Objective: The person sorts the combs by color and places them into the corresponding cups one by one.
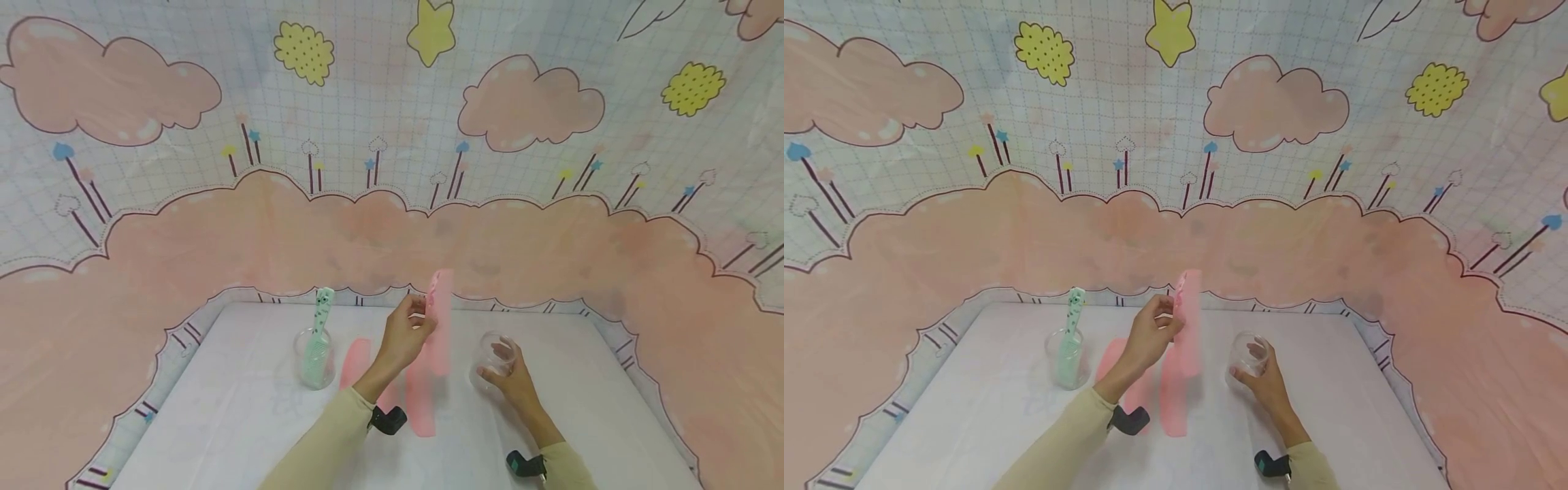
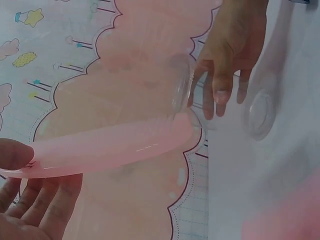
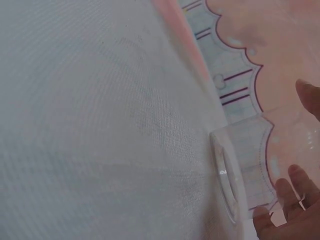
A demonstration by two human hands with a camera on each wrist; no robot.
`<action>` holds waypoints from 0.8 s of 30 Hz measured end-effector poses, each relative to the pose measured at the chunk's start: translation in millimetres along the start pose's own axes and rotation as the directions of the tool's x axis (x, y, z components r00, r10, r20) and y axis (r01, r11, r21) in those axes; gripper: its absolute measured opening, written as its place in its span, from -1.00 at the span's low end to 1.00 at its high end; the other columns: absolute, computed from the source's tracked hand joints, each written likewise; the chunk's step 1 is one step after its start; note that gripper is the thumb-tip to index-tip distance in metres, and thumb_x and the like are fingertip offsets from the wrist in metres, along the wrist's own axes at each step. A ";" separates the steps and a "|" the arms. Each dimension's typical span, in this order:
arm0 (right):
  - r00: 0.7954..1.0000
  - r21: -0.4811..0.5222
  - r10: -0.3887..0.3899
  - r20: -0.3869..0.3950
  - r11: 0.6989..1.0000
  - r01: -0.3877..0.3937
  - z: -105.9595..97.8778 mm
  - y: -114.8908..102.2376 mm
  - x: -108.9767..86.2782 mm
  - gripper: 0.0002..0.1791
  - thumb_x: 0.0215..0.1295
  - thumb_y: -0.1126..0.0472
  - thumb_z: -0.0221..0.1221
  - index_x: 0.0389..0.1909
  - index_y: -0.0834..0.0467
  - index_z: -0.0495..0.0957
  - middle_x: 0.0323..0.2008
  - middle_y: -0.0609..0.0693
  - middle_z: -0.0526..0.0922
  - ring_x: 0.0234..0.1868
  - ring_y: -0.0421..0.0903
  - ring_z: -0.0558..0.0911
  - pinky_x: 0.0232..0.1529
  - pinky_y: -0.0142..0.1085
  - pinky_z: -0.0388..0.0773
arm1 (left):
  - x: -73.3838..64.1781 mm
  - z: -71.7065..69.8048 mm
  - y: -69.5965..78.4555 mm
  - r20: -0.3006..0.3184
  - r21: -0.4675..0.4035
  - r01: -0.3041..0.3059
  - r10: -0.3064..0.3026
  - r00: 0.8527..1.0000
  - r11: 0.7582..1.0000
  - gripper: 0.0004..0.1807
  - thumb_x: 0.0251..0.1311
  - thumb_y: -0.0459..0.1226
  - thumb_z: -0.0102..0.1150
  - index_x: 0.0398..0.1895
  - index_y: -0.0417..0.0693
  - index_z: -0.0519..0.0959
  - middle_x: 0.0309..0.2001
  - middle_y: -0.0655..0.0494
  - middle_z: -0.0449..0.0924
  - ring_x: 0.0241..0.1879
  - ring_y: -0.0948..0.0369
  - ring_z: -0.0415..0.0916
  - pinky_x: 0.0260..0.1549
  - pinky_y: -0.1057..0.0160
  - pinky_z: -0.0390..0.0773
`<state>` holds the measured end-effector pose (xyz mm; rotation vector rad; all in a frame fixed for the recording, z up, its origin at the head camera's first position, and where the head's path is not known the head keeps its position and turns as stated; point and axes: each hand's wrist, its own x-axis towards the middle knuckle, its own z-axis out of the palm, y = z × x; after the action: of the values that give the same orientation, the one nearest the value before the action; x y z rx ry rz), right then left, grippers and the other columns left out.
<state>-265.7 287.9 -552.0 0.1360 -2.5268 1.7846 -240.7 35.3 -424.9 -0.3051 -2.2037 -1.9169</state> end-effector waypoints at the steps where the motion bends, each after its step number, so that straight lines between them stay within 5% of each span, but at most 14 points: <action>1: 1.000 0.000 -0.001 -0.004 1.000 0.001 0.3 0.9 0.1 0.01 0.12 0.13 0.41 0.48 0.06 -0.01 0.42 0.18 0.28 0.49 0.19 0.15 0.48 0.25 -0.04 | 0.9 1.5 0.9 0.003 -0.001 -0.003 0.003 1.000 1.000 -0.68 0.18 -0.39 0.17 0.02 -0.13 0.46 -0.03 -0.10 0.60 -0.17 0.11 0.67 -0.28 0.24 0.68; 24: 1.000 0.008 0.009 -0.001 1.000 -0.009 1.1 2.7 0.4 0.02 0.12 0.13 0.41 0.48 0.04 -0.03 0.43 0.18 0.27 0.49 0.18 0.16 0.47 0.28 -0.05 | 22.6 41.7 14.3 0.029 -0.030 -0.100 0.100 0.995 0.995 -0.76 0.25 -0.35 0.16 -0.04 -0.10 0.42 -0.05 -0.03 0.57 -0.13 0.18 0.66 -0.24 0.33 0.67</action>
<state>-266.3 287.8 -554.9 0.1243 -2.5246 1.7976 -259.0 79.0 -410.5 -0.4432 -2.1379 -1.9042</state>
